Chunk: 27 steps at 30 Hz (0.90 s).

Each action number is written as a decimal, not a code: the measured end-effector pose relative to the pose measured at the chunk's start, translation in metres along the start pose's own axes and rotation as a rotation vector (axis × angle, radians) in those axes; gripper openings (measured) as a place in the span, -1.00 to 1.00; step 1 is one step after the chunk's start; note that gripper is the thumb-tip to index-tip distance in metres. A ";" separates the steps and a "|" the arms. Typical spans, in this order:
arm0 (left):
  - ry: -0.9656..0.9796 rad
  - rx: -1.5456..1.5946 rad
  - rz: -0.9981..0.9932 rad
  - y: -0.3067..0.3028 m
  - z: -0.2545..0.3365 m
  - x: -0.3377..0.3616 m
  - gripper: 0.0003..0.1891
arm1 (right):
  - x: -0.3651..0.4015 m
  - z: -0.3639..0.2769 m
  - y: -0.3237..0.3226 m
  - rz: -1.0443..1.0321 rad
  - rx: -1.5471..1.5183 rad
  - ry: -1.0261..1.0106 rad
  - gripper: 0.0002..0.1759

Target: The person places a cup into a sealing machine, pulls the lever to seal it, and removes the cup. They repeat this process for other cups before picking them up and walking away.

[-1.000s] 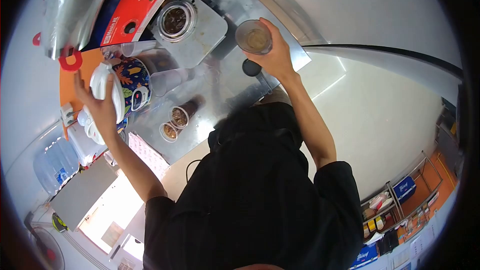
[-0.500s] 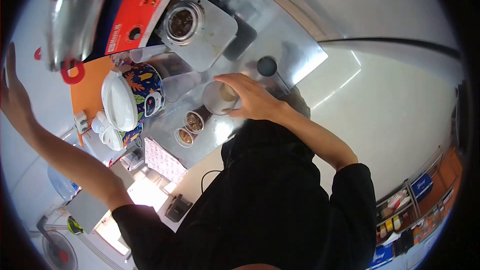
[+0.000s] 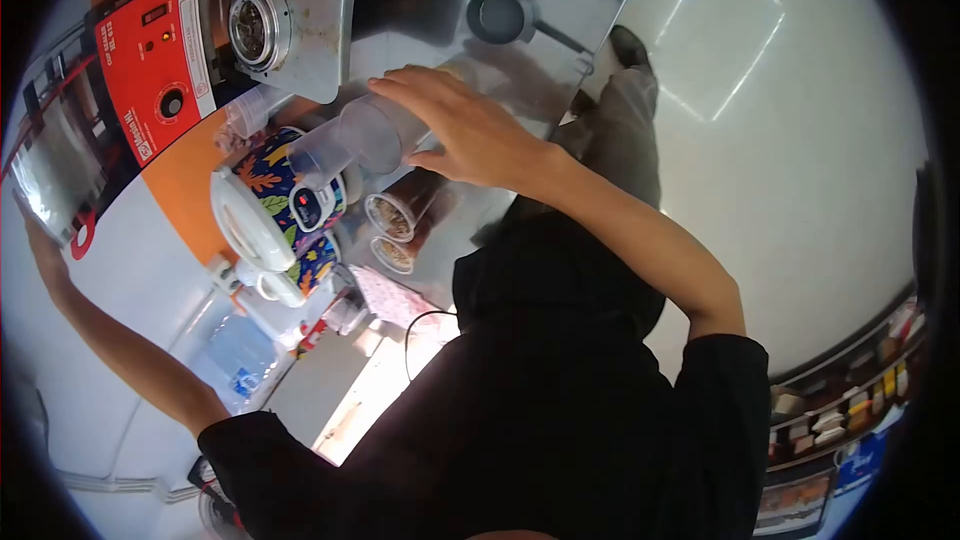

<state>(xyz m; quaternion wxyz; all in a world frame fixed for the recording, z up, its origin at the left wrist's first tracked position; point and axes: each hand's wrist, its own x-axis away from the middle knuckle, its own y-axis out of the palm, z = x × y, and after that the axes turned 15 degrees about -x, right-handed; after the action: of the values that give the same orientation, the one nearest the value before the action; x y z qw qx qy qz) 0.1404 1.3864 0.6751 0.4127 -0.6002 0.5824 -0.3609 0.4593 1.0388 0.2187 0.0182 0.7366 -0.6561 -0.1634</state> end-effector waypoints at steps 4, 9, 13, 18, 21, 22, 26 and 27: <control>-0.063 -0.028 0.042 -0.004 0.014 0.016 -0.06 | 0.027 -0.002 0.002 0.087 -0.062 0.048 0.02; -0.043 -0.075 0.152 -0.004 0.058 0.069 0.00 | 0.054 -0.013 -0.015 0.097 -0.071 0.101 -0.01; 0.074 -0.112 0.255 0.004 0.082 0.099 -0.04 | 0.061 -0.020 -0.028 0.086 -0.053 0.105 -0.02; -0.016 -0.148 0.163 -0.009 0.070 0.092 -0.05 | 0.057 -0.032 -0.046 0.042 -0.040 0.096 -0.02; -0.056 0.132 0.131 -0.029 0.066 0.094 -0.03 | 0.048 -0.043 -0.058 0.038 -0.051 0.056 -0.04; -0.029 0.201 0.150 -0.039 0.067 0.091 -0.05 | 0.047 -0.048 -0.062 0.053 -0.052 0.042 -0.05; 0.130 0.330 0.207 -0.037 0.010 0.001 -0.13 | 0.047 -0.053 -0.072 0.119 -0.103 0.109 -0.09; 0.150 0.303 0.191 -0.023 0.001 -0.020 -0.15 | 0.047 -0.052 -0.074 0.146 -0.136 0.103 -0.10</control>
<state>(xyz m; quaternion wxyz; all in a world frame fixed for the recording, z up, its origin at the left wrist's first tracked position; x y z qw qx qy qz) 0.1492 1.4061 0.6966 0.4862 -0.4448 0.6047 -0.4472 0.5487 0.9940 0.2400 0.1137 0.6912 -0.6936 -0.1679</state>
